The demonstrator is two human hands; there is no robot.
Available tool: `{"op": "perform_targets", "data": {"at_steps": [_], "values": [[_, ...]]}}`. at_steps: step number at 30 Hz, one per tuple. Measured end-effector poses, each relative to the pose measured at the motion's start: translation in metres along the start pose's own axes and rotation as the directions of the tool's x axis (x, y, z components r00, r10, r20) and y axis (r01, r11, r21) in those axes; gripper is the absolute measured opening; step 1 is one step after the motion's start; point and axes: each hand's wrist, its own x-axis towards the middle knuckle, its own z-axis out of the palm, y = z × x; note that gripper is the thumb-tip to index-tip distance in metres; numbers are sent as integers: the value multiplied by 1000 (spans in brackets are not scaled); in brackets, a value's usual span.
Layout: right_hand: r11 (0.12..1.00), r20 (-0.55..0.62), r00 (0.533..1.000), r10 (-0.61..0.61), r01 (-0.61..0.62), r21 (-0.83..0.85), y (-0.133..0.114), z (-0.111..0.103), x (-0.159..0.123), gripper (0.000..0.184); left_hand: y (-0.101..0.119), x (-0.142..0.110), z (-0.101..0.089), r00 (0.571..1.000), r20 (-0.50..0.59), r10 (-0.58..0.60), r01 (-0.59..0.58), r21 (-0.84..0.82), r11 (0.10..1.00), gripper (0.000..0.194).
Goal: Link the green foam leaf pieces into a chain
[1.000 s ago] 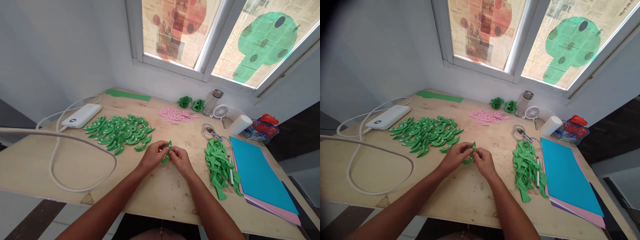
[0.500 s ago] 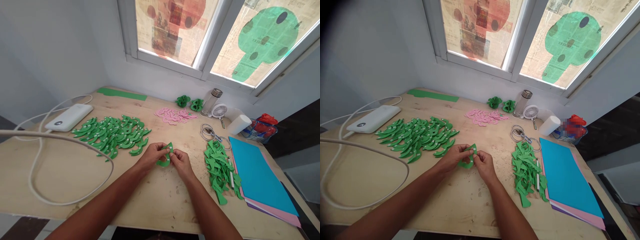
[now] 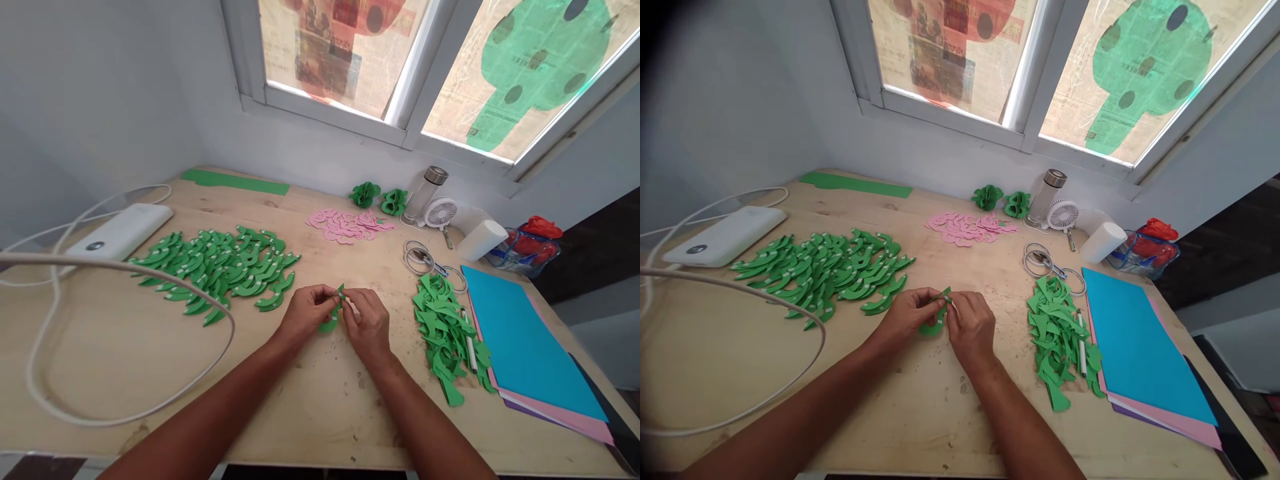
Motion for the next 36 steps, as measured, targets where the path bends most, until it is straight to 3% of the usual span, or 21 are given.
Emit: {"op": "perform_targets", "data": {"at_steps": [20,36], "values": [[967,46,997,-59,69,-247,3,3,-1,25,-6,-3,-1,996,-9,85,-83,125,989,20],[998,49,998,28,-25,-64,3,1,-2,21,-6,-4,-1,997,22,68,-69,99,993,20]]}}
